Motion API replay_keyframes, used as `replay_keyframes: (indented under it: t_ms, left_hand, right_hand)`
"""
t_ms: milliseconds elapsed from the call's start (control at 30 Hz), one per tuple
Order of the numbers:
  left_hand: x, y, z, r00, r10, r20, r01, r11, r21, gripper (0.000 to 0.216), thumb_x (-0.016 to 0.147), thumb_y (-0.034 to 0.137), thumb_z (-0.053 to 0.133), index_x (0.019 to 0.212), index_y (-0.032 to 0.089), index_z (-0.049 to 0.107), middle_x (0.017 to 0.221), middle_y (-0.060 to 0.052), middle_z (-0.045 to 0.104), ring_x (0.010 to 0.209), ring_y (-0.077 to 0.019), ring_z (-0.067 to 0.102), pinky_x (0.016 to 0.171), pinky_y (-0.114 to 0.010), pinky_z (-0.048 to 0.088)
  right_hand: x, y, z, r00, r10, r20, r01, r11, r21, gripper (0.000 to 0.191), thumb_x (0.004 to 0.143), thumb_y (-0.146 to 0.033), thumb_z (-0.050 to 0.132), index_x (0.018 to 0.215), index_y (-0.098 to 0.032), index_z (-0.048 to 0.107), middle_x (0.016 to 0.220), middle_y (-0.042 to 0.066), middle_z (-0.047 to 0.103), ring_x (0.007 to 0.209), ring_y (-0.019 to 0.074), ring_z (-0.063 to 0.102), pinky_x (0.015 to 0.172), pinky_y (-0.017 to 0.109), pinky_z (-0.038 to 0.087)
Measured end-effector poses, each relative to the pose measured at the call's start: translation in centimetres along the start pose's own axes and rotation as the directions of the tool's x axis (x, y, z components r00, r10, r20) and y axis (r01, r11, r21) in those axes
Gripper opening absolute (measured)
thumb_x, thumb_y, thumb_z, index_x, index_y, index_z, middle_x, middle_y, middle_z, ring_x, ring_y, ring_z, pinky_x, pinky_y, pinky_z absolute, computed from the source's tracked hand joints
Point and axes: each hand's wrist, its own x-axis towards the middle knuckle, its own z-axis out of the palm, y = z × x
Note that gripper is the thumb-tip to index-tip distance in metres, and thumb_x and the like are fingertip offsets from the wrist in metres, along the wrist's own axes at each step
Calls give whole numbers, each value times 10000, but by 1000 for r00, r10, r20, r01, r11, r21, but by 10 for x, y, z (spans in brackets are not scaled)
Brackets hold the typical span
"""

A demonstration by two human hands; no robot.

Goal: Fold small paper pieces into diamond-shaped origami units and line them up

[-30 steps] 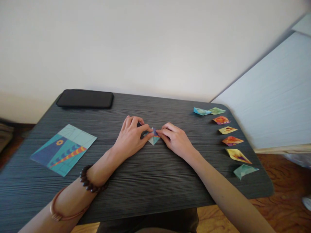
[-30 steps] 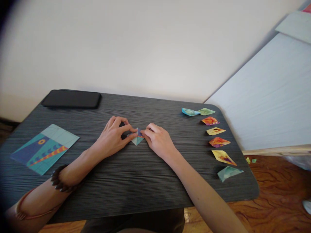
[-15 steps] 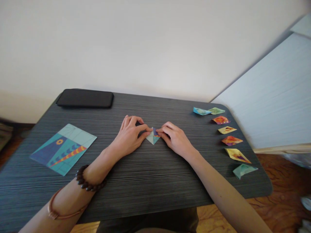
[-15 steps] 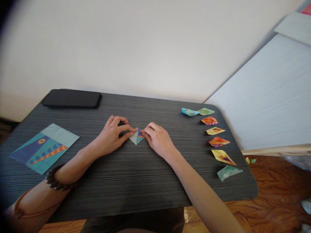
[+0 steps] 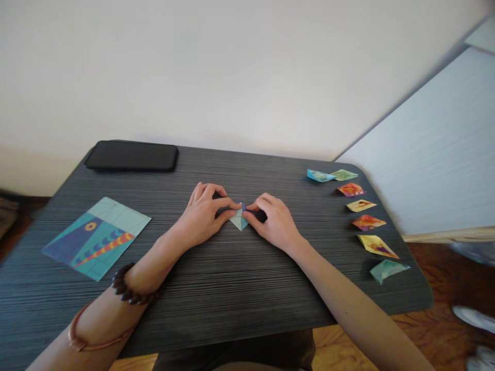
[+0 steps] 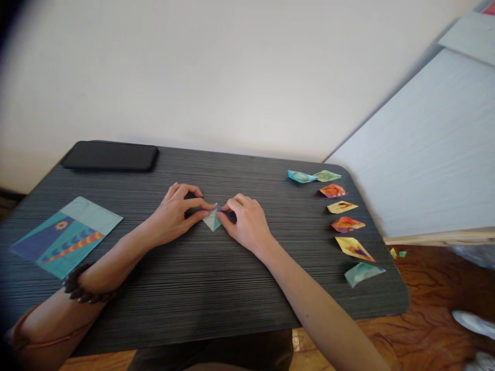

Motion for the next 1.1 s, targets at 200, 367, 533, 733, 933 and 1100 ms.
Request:
replay_keyframes:
  t_ms: [200, 367, 533, 733, 933, 1100]
  left_hand:
    - [0, -1, 0, 1000, 9, 2, -9, 1000, -2, 241, 878, 370, 516, 1051, 336, 679, 1049, -47, 459, 1036, -242, 379, 987, -514, 299]
    - [-1, -5, -2, 999, 19, 31, -19, 1000, -13, 265, 898, 343, 488, 1095, 365, 663, 1067, -43, 447, 1029, -228, 374, 981, -475, 321]
    - [-1, -7, -1, 999, 19, 42, -18, 1000, -11, 271, 897, 350, 486, 1108, 378, 654, 1068, -44, 441, 1034, -231, 366, 984, -480, 319]
    - [-3, -5, -6, 998, 42, 55, -43, 999, 4, 286, 879, 429, 505, 1116, 364, 651, 1084, -45, 454, 1066, -234, 390, 999, -485, 317]
    - [-4, -9, -9, 985, 157, 69, -156, 987, -30, 376, 829, 479, 574, 1170, 325, 614, 1073, -35, 522, 1061, -211, 471, 1083, -531, 188]
    - [0, -4, -9, 981, 194, -21, -195, 972, -134, 292, 917, 331, 482, 1135, 206, 629, 1004, -68, 594, 998, -191, 500, 934, -375, 408]
  right_hand:
    - [1, -3, 6, 996, 85, -2, -85, 996, -4, 172, 839, -373, 598, 827, -202, 612, 838, 21, 599, 828, 173, 554, 762, 314, 390]
    - [4, 0, -2, 995, 86, 52, -91, 991, 96, 158, 823, -354, 633, 813, -197, 618, 829, 10, 611, 795, 154, 551, 727, 292, 389]
    - [6, 5, -8, 994, 36, 99, -55, 979, 196, 86, 859, -249, 590, 826, -200, 653, 791, 5, 592, 716, 121, 523, 674, 260, 389]
    - [4, 9, -9, 995, 5, 96, -25, 978, 207, 110, 869, -255, 578, 910, -191, 656, 867, 23, 578, 774, 127, 536, 717, 270, 427]
    - [0, 20, -23, 961, -163, 223, 111, 968, 227, 285, 895, -310, 529, 1162, -249, 609, 1068, 57, 523, 954, 156, 544, 865, 320, 453]
    - [-1, 21, -16, 967, -183, 174, 154, 973, 170, 351, 863, -361, 577, 1193, -241, 586, 1088, 66, 549, 983, 182, 543, 880, 349, 440]
